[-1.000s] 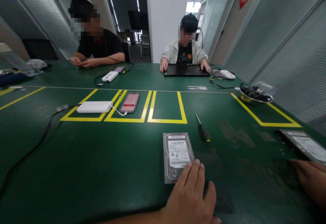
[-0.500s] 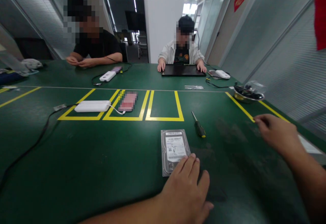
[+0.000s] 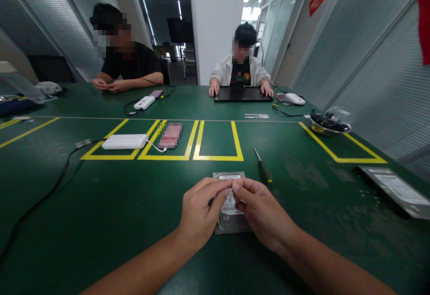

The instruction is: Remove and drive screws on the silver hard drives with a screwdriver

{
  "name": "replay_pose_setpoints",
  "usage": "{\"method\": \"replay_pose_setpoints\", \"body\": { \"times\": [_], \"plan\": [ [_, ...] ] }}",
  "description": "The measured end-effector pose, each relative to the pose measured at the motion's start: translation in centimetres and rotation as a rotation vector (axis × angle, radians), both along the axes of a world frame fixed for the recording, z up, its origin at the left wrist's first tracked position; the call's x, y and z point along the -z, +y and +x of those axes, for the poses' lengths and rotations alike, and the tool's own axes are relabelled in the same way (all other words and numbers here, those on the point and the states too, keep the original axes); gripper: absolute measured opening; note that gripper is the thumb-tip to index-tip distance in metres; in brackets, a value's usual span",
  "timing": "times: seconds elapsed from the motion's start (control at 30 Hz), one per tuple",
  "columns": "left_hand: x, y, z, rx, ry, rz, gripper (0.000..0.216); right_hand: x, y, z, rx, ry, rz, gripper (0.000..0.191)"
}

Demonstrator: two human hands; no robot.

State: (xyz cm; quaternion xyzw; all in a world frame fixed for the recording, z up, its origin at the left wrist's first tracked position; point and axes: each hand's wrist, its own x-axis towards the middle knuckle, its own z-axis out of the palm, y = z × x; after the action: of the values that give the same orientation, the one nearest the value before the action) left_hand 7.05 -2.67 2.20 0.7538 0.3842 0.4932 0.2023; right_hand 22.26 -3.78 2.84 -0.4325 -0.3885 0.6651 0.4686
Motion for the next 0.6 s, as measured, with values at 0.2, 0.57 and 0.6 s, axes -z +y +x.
{"method": "replay_pose_setpoints", "body": {
  "times": [0.2, 0.57, 0.6],
  "plan": [
    [1.6, 0.4, -1.1, 0.041, 0.116, 0.197, 0.018, 1.0, 0.0, -0.4, -0.028, 0.127, -0.095, 0.043],
    [2.0, 1.5, -2.1, -0.104, 0.186, 0.223, 0.012, -0.2, -0.4, 0.0, -0.123, -0.013, 0.018, 0.031],
    [1.9, 1.5, -2.1, -0.111, 0.165, 0.152, 0.011, -0.2, -0.3, 0.5, -0.13, -0.165, 0.14, 0.026]
  ]
}}
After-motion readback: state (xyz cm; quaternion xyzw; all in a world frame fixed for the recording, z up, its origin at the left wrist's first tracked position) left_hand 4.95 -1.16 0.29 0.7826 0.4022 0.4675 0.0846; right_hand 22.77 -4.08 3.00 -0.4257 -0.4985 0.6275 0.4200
